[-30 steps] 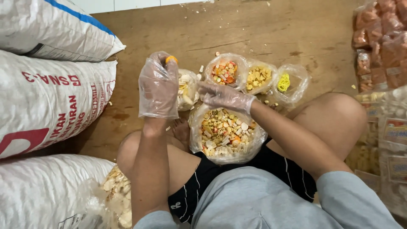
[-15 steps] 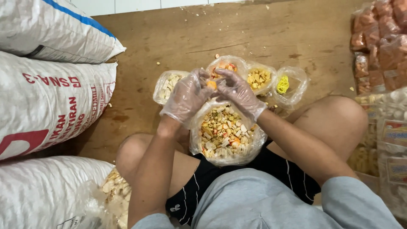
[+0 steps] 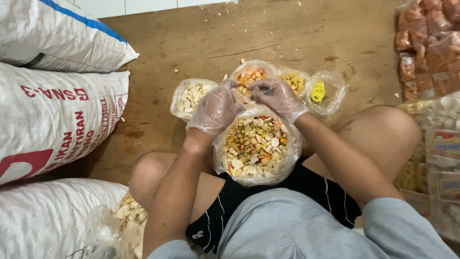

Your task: The person sits cross-legged on the floor and sorts mixed snack pieces from a large plastic bag into smaller bags by type. They use gloved hands to pick, separate, and place different snack shapes into designated bags.

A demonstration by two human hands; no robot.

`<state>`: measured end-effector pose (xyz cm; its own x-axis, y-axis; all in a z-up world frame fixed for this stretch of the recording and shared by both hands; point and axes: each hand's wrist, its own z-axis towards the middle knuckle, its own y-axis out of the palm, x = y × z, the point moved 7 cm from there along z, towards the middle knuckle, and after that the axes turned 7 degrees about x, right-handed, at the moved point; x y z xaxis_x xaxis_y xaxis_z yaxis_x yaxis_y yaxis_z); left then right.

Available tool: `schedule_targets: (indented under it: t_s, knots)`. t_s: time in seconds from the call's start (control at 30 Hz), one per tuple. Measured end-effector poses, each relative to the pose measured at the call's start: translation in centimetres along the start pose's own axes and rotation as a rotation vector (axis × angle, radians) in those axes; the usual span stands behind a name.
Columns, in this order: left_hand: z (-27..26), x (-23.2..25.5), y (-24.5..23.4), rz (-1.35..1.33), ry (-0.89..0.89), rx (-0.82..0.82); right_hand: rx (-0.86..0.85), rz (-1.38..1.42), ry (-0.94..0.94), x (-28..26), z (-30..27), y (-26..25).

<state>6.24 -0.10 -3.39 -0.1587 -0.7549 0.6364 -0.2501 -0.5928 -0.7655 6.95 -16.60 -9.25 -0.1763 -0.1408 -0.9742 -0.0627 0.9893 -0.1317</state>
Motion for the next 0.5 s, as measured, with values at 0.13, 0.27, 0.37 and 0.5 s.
schedule_targets:
  t_s: [0.13, 0.27, 0.37, 0.5]
  knots:
    - [0.5, -2.0, 0.3, 0.227, -0.01, -0.028, 0.069, -0.343, -0.018, 2.0, 1.5, -1.0]
    - [0.0, -1.8, -0.1, 0.313, -0.093, -0.114, -0.013, -0.588, 0.065, 5.4, 2.1, -0.4]
    - [-0.1, -1.9, -0.1, 0.273, -0.12, -0.151, -0.268, -0.819, -0.059, 13.6, 0.3, 2.0]
    - [0.1, -1.8, -0.3, 0.305, -0.117, -0.171, -0.716, -1.086, 0.12, 16.1, -4.6, 5.5]
